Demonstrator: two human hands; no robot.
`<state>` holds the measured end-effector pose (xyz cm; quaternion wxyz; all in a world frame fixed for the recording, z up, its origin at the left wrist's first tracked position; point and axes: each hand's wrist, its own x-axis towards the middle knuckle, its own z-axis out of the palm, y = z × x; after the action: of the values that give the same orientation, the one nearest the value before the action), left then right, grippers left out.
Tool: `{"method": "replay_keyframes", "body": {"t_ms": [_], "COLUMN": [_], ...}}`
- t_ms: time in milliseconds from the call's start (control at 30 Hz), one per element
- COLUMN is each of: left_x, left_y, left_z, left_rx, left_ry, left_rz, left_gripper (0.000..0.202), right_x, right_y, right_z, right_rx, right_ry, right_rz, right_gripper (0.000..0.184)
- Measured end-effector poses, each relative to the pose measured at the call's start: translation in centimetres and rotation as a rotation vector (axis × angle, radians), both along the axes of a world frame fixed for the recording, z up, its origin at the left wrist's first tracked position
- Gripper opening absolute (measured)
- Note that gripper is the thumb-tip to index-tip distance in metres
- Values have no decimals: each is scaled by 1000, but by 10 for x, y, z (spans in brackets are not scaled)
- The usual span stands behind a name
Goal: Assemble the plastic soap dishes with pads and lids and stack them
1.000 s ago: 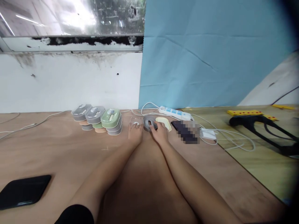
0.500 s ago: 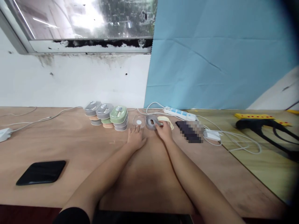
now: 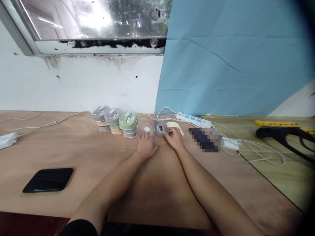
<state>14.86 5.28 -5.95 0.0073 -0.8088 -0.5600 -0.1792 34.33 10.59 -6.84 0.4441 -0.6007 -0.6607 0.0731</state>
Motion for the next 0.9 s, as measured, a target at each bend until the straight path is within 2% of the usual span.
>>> {"method": "replay_keyframes", "body": {"t_ms": [67,167,267,433,600,733,833,900], "left_x": [-1,-3,-7,-23,-57,-80,-84,-83], "left_y": [2,5,6,-1,7,17,20,20], "left_z": [-1,0,9,28,25,21,21,22], "left_rx": [4,9,54,252,433,560,573,557], "left_ry": [-3,-27,-92,-182,-268,-323,-331,-332], "left_rz": [1,25,41,5,255,452,520,524], "left_gripper": [48,47,38,31,40,59,73,72], "right_x": [-4,-19,-40,-58,-55,-56,-57,-57], "right_y": [-3,-12,-25,-37,-34,-33,-33,-33], "right_z": [2,9,17,22,16,14,14,14], "right_rx": [30,156,232,253,251,257,265,264], "right_ry": [-30,-106,-155,-188,-206,-211,-216,-218], "right_rz": [7,38,127,277,300,329,340,338], "right_gripper": [40,39,37,31,26,23,22,22]}}
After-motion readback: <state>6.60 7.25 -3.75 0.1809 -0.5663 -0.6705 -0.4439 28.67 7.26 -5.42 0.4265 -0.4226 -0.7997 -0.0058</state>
